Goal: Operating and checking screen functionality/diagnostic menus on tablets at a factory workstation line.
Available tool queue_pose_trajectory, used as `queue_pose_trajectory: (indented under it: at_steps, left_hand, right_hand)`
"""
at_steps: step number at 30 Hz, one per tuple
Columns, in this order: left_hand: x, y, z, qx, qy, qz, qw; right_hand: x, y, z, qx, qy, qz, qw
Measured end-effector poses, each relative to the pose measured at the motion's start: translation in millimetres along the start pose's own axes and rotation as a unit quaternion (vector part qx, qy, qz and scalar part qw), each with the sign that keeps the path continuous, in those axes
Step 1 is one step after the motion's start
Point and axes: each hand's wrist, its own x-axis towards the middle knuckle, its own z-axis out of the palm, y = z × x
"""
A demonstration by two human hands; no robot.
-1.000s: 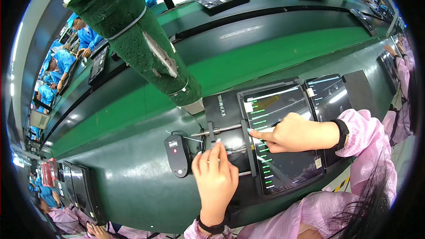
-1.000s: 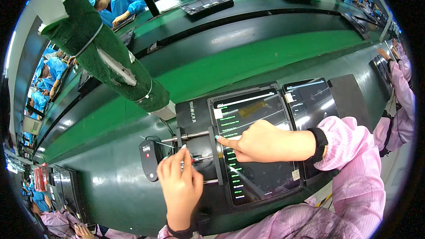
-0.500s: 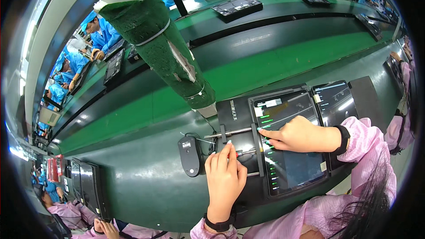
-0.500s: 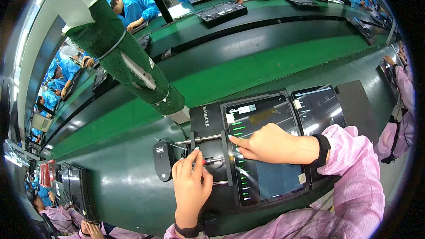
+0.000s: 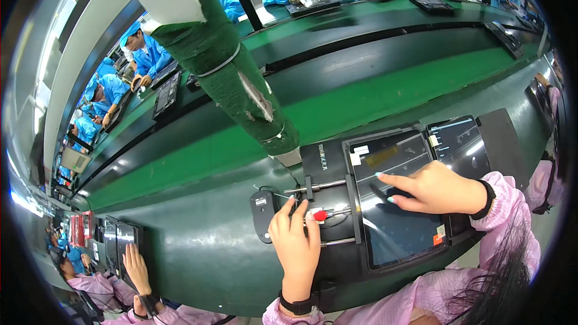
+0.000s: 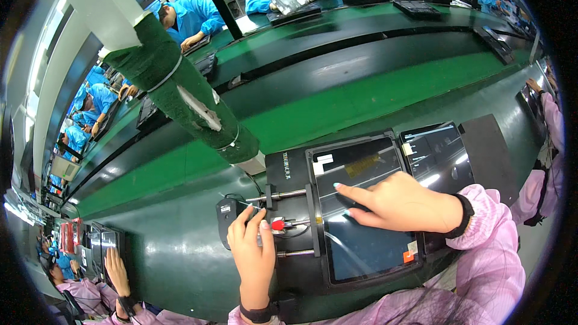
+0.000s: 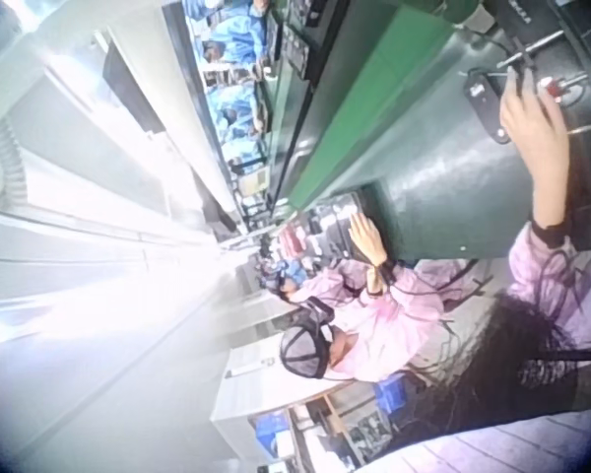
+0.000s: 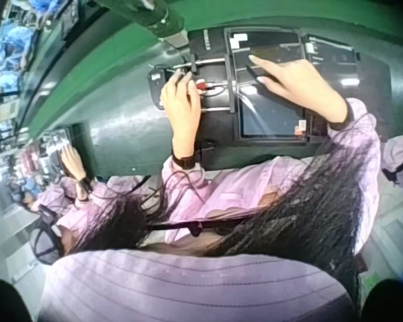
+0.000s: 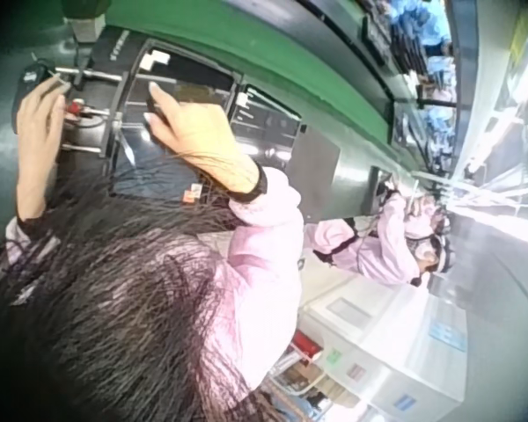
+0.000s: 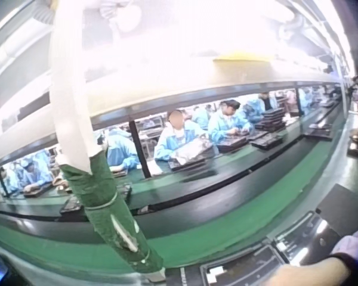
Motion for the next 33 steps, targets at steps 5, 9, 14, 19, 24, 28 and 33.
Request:
queue_pose_trajectory:
  at_steps: [5,9,14,19,24,28,33]
  left_hand:
    - [-1.7,5.2,4.5,-0.034,-0.047,0.035,0.998]
    - [-2.4,9.4,7.6,-0.032,-0.057,0.033,0.997]
    - [-3.7,9.5,8.4,-0.023,-0.055,0.044,0.997]
    - [-3.9,7.4,8.5,-0.015,-0.046,0.049,0.998]
    - [-3.7,4.8,10.4,-0.004,-0.029,0.053,0.998]
    - [-5.0,5.4,11.9,-0.005,-0.041,0.063,0.997]
    - [-3.8,6.3,10.4,0.014,-0.044,0.060,0.997]
  right_hand:
    - [-18.5,5.2,-11.7,0.018,-0.064,0.085,0.994]
    - [-7.9,13.7,10.8,0.074,0.040,-0.030,0.996]
    - [23.1,15.2,47.8,0.100,0.033,-0.092,0.990]
    - [21.0,12.4,46.3,-0.041,0.031,-0.113,0.992]
    - [-1.7,15.1,18.5,-0.101,0.065,-0.025,0.992]
    - [-15.7,15.7,1.9,-0.025,0.090,0.027,0.995]
    - [-24.8,20.0,-8.4,0.018,0.107,0.191,0.976]
